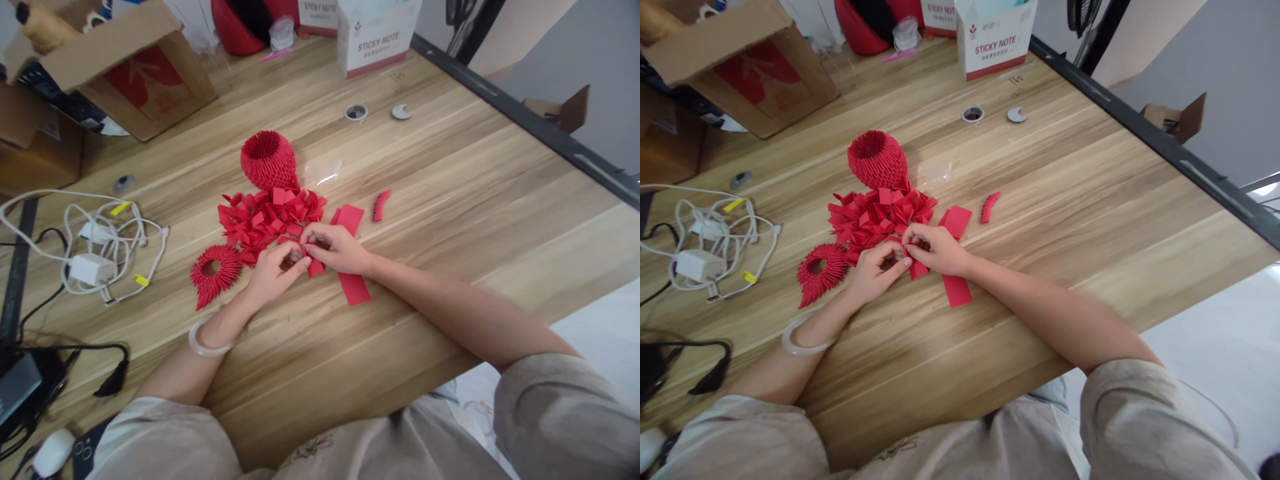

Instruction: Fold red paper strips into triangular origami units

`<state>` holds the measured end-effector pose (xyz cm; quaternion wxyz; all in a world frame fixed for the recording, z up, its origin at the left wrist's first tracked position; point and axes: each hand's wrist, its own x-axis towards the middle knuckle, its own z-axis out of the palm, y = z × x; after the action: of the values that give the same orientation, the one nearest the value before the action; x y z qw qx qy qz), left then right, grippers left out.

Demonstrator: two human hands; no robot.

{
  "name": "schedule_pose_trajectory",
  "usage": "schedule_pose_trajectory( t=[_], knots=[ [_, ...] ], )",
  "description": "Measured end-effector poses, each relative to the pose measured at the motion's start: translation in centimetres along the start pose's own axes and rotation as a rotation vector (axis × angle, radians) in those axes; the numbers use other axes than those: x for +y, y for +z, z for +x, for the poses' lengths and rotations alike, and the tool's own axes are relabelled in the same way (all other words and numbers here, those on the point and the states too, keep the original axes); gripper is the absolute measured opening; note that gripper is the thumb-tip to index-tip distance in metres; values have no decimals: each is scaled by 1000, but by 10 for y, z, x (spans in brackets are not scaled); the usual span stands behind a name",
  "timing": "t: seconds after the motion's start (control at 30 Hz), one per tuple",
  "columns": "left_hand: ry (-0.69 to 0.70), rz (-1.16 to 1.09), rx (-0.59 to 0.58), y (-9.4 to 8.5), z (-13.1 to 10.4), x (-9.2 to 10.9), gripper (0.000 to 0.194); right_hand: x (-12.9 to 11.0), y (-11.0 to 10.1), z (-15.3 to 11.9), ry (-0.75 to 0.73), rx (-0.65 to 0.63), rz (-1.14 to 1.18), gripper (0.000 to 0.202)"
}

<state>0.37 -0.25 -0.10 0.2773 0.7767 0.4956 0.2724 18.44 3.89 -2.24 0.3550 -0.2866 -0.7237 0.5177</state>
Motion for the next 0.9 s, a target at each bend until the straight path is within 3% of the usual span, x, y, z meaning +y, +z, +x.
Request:
schedule_pose_trajectory(
  t=[0.9],
  knots=[
    [23, -3, -3, 0, 0, -3, 21, -2, 0, 0, 2, 8, -15, 6]
  ],
)
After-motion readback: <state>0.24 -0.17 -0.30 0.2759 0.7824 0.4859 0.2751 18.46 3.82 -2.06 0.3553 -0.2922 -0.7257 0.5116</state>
